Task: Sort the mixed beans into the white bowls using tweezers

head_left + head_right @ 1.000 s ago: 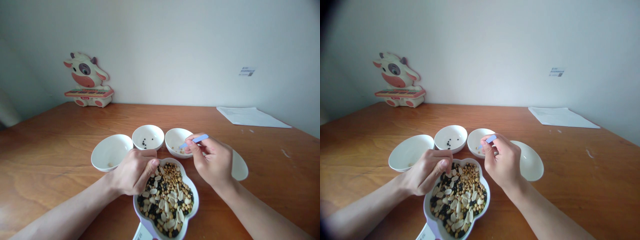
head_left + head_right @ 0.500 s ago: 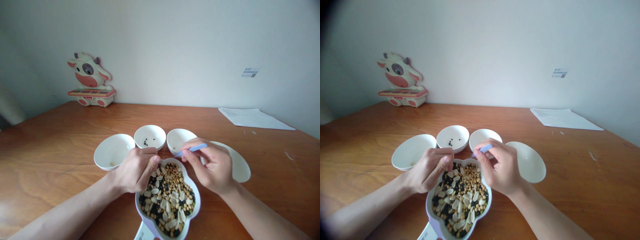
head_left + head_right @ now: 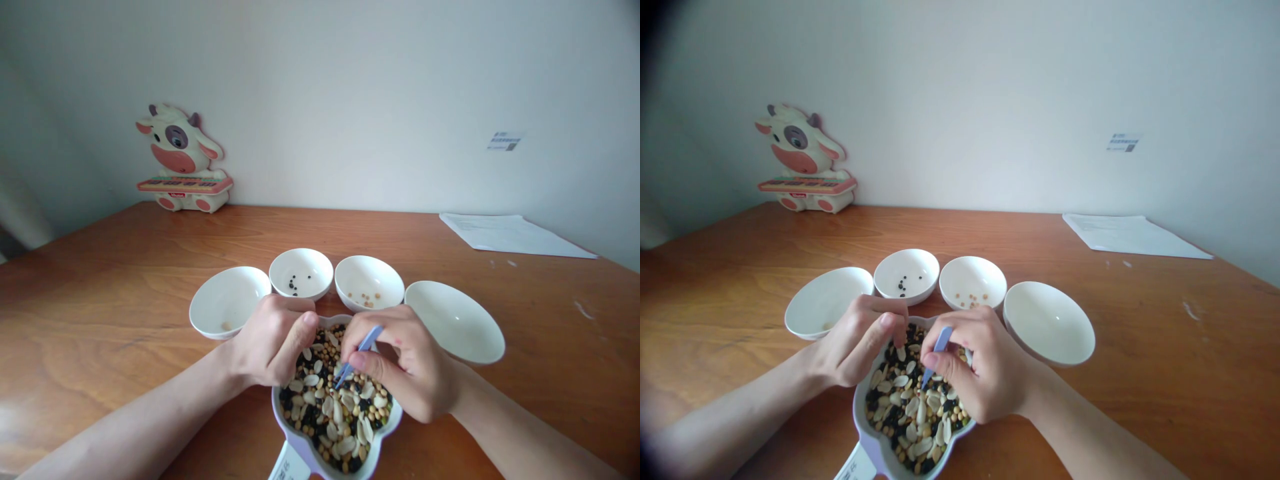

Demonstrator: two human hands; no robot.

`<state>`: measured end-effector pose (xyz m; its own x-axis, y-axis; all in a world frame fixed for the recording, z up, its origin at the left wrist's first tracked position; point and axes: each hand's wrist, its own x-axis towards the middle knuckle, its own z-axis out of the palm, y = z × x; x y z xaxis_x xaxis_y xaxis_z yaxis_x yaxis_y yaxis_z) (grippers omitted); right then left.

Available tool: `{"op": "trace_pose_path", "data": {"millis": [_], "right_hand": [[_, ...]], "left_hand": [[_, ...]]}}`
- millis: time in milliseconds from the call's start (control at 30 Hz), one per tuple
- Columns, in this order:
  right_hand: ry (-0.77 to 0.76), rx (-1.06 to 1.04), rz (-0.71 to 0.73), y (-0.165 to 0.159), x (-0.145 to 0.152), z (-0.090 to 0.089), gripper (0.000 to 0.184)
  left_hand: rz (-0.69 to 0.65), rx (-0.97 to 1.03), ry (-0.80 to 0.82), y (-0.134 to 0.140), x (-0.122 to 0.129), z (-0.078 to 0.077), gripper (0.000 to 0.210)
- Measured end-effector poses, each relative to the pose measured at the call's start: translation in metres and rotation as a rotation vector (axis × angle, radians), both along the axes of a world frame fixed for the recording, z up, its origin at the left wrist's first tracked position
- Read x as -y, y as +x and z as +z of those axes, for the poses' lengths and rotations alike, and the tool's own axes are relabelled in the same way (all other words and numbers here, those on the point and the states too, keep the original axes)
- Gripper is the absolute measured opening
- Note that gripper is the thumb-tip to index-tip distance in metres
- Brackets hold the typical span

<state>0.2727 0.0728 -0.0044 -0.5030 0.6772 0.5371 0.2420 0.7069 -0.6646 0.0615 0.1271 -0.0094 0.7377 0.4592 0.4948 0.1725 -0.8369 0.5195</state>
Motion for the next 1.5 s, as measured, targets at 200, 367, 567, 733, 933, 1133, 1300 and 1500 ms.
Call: {"op": "trace_pose_path", "data": {"millis": [200,367,567,733,933,1133,1300,1500], "right_hand": [[0.09,0.066,-0.132,-0.006,-0.005,-0.008,0.013],[0.014,-0.033,-0.079,0.001,-0.003,-0.005,0.014],[0.087,0.101,-0.107,-0.004,-0.005,-0.008,0.014],[0.129,0.022,-0.179,0.002,-0.003,-0.005,0.014],[0.104,0.112,-0.056,0.0,-0.004,-0.008,0.013],[0.183,0.08,-0.234,0.003,-0.006,-0.004,0.013],[0.121,0.132,-0.115,0.002,-0.006,-0.003,0.013],[0.159,0.058,-0.186,0.003,-0.004,-0.003,0.014]], "left_hand": [[-0.029,0.061,-0.065,-0.002,0.001,-0.004,0.088],[0.01,0.129,-0.127,-0.003,0.002,-0.004,0.076],[0.002,0.15,-0.126,-0.004,0.001,-0.003,0.069],[-0.045,-0.031,-0.102,-0.002,0.002,0.0,0.062],[-0.29,-0.15,0.068,0.005,0.002,0.006,0.063],[-0.324,-0.124,0.061,0.007,0.001,0.008,0.062],[-0.387,-0.19,0.044,0.007,0.0,0.005,0.058],[-0.398,-0.267,0.035,0.006,-0.002,0.004,0.038]]}}
